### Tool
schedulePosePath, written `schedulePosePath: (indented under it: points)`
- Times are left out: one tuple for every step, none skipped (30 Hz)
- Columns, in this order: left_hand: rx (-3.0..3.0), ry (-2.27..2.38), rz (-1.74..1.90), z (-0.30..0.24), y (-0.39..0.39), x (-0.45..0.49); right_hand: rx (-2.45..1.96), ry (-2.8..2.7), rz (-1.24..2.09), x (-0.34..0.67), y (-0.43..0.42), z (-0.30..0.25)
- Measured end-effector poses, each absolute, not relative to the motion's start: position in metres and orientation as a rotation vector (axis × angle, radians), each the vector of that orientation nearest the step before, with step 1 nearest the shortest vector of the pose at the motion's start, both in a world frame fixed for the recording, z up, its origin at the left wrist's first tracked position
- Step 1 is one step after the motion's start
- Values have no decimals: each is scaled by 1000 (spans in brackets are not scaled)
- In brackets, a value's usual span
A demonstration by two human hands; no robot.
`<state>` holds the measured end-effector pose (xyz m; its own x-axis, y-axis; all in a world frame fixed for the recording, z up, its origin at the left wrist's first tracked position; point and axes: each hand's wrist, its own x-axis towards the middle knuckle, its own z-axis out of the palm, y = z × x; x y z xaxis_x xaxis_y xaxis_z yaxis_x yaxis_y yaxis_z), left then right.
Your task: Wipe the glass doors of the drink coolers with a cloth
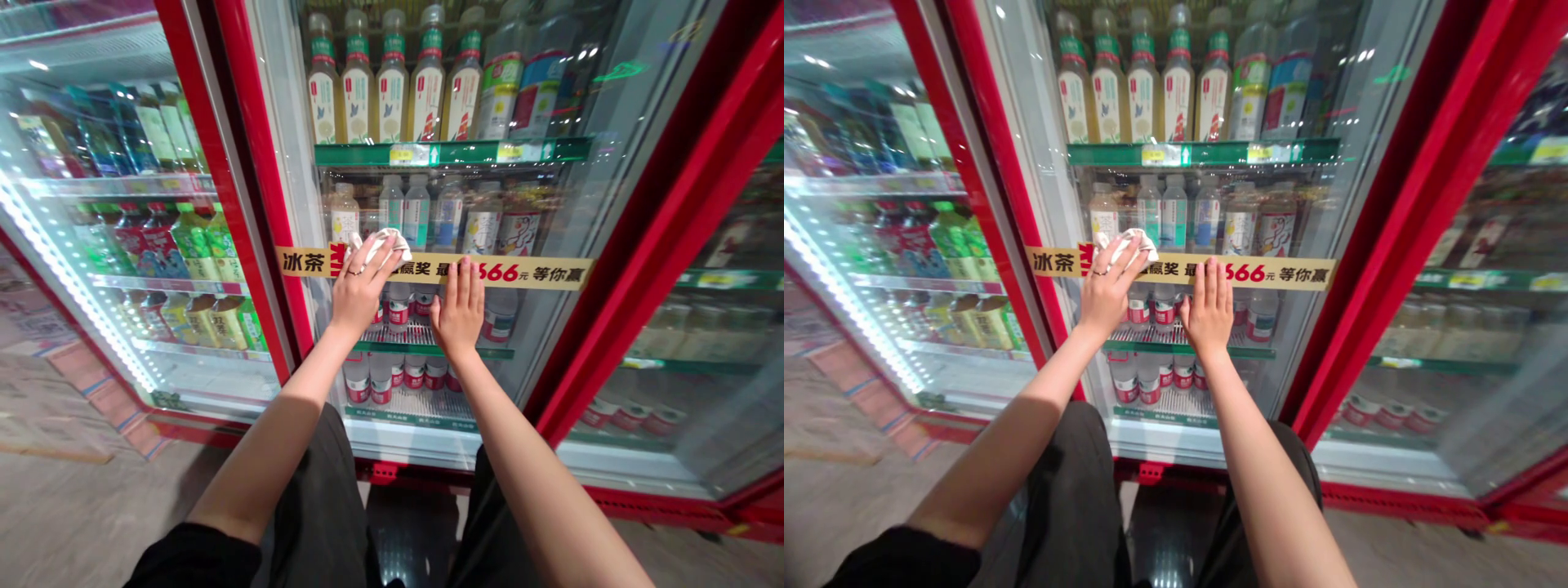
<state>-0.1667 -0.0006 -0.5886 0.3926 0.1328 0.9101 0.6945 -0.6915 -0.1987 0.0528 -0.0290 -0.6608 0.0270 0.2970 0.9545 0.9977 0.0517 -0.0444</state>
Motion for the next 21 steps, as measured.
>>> schedulePosePath:
  points:
    - [-2071,-717,-1316,-587,1,-168,-1391,-1418,-998,53,-29,-661]
    - [-2047,-727,-1344,-585,2,-168,-1382,-1410,-1012,53,-29,-661]
    - [-2022,-738,-1365,-583,2,-166,-1376,-1403,-1019,53,-28,-661]
    - [-2002,-746,-1376,-581,2,-162,-1375,-1398,-1016,53,-28,-661]
    - [-1993,-751,-1374,-579,2,-158,-1381,-1398,-1004,53,-28,-661]
    - [-1995,-750,-1364,-578,1,-154,-1389,-1402,-989,53,-28,-661]
    - [-2011,-746,-1346,-577,0,-150,-1398,-1407,-974,53,-28,-661]
    - [-2036,-741,-1322,-578,-1,-148,-1404,-1412,-966,53,-29,-661]
    - [-2065,-734,-1295,-579,-3,-147,-1402,-1416,-967,53,-29,-661]
    - [-2091,-725,-1266,-582,-5,-148,-1395,-1417,-974,53,-29,-661]
    - [-2109,-719,-1236,-585,-6,-151,-1385,-1417,-983,53,-29,-661]
    - [-2120,-714,-1207,-589,-7,-155,-1376,-1418,-988,54,-29,-661]
    - [-2122,-710,-1181,-592,-8,-160,-1370,-1420,-985,54,-29,-662]
    - [-2115,-704,-1163,-594,-7,-165,-1367,-1422,-978,54,-28,-662]
    - [-2098,-698,-1159,-595,-7,-170,-1370,-1425,-967,54,-28,-662]
    - [-2072,-695,-1171,-595,-6,-174,-1375,-1428,-956,55,-28,-662]
    - [-2043,-700,-1197,-594,-5,-176,-1379,-1432,-948,55,-28,-662]
    - [-2017,-714,-1231,-591,-3,-176,-1381,-1433,-944,56,-28,-662]
    - [-1999,-736,-1266,-588,-3,-174,-1381,-1436,-944,56,-28,-662]
    - [-1993,-760,-1294,-585,-3,-171,-1376,-1437,-947,56,-28,-662]
    - [-2002,-782,-1307,-582,-3,-166,-1369,-1438,-955,56,-28,-662]
